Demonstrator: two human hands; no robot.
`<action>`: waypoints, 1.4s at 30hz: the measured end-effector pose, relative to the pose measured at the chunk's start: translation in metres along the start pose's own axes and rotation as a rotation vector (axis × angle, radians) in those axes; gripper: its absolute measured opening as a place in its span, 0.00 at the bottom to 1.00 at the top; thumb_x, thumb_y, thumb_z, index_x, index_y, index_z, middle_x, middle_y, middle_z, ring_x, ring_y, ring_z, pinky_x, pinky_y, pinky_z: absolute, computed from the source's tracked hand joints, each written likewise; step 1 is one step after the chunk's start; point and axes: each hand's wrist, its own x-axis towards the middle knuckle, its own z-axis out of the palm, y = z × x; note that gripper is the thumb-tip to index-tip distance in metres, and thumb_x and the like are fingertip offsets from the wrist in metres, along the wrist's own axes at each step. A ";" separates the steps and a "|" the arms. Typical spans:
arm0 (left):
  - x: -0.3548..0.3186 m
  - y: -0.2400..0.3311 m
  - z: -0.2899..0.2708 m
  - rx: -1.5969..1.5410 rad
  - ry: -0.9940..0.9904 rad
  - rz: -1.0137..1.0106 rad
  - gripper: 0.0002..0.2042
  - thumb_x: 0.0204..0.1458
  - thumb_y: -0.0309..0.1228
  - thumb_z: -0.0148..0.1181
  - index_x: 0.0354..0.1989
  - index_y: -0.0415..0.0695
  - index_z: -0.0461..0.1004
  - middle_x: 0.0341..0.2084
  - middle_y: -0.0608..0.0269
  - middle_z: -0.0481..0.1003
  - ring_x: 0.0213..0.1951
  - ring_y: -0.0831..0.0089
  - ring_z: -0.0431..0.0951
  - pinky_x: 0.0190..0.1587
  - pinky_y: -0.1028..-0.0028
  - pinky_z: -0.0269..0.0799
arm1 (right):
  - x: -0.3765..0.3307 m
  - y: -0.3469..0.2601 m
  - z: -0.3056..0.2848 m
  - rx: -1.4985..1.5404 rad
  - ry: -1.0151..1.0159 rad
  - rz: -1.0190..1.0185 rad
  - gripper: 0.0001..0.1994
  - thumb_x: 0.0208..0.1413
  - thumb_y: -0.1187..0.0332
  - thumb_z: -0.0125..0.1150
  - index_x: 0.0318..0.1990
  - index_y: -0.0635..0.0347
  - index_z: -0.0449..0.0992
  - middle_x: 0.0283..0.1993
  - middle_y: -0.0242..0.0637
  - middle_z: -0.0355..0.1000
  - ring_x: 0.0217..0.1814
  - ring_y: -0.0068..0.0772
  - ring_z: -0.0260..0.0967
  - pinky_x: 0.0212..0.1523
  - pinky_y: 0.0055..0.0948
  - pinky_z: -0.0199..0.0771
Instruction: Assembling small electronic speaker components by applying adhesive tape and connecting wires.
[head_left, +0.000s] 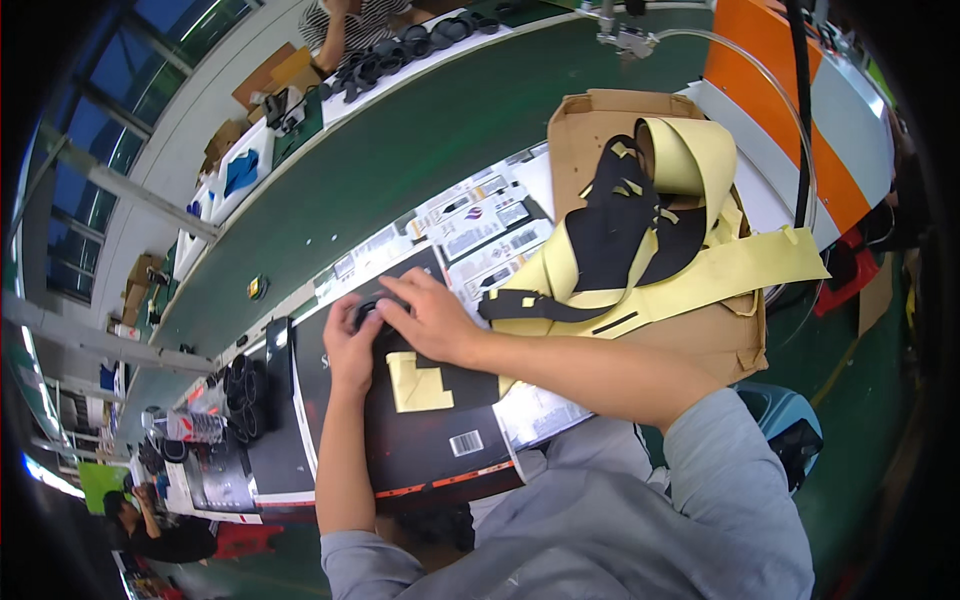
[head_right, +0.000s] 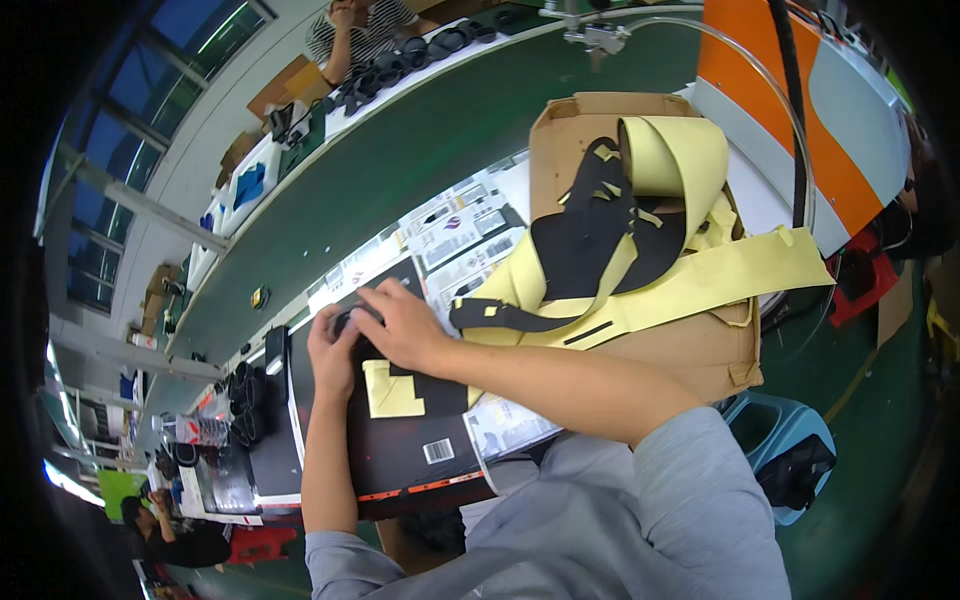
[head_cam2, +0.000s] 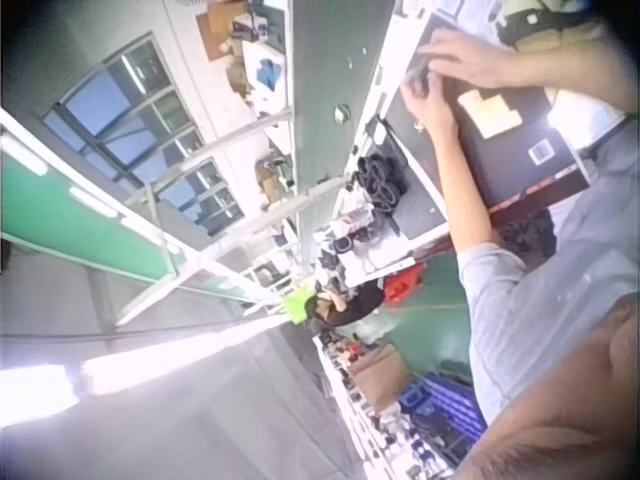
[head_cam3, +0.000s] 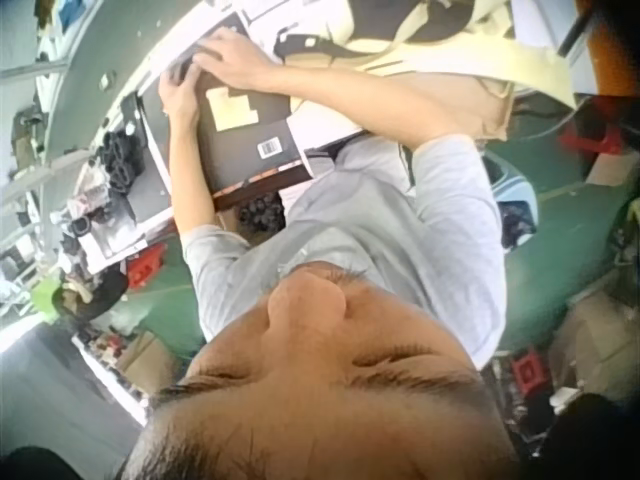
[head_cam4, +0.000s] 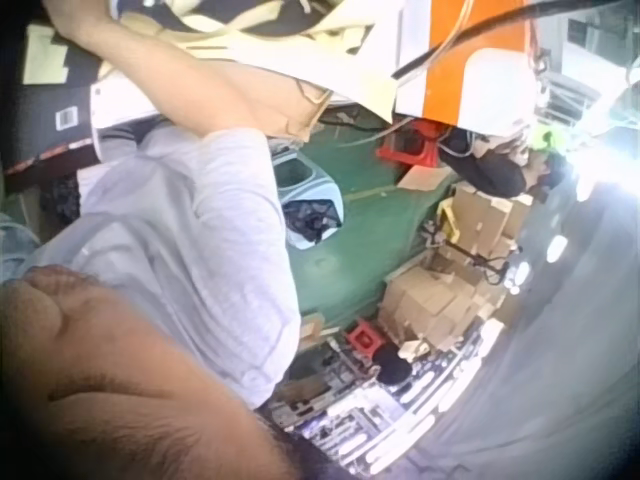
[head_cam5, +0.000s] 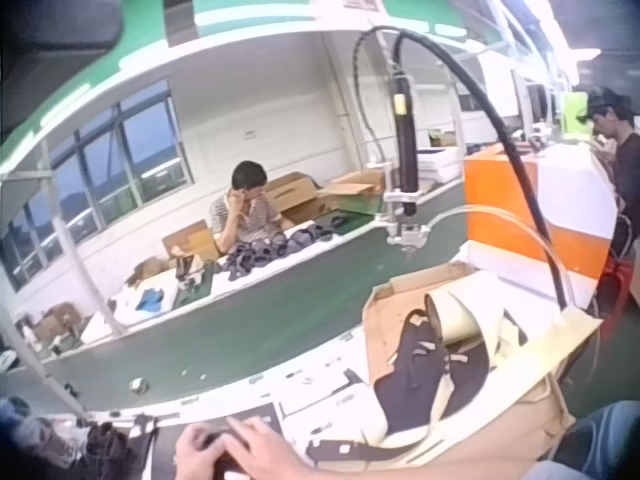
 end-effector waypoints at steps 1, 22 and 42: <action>0.005 0.000 0.002 -0.075 0.067 -0.003 0.18 0.56 0.20 0.57 0.56 0.37 0.68 0.43 0.62 0.73 0.42 0.75 0.75 0.47 0.77 0.72 | 0.000 0.002 -0.001 0.011 0.007 0.041 0.19 0.60 0.57 0.54 0.49 0.65 0.75 0.40 0.47 0.70 0.42 0.49 0.71 0.42 0.40 0.71; 0.236 -0.052 -0.019 1.241 0.753 0.468 0.22 0.58 0.43 0.57 0.51 0.35 0.75 0.41 0.47 0.79 0.44 0.50 0.78 0.54 0.60 0.68 | 0.012 0.002 -0.001 0.264 0.116 0.237 0.18 0.60 0.63 0.53 0.22 0.67 0.69 0.24 0.52 0.70 0.29 0.58 0.68 0.30 0.49 0.63; -0.058 0.125 -0.014 0.825 -0.602 0.477 0.08 0.52 0.32 0.61 0.29 0.39 0.78 0.25 0.55 0.76 0.36 0.59 0.76 0.39 0.64 0.69 | 0.034 -0.073 -0.050 0.081 -1.000 0.116 0.22 0.64 0.54 0.54 0.29 0.66 0.78 0.21 0.28 0.68 0.24 0.17 0.60 0.25 0.23 0.62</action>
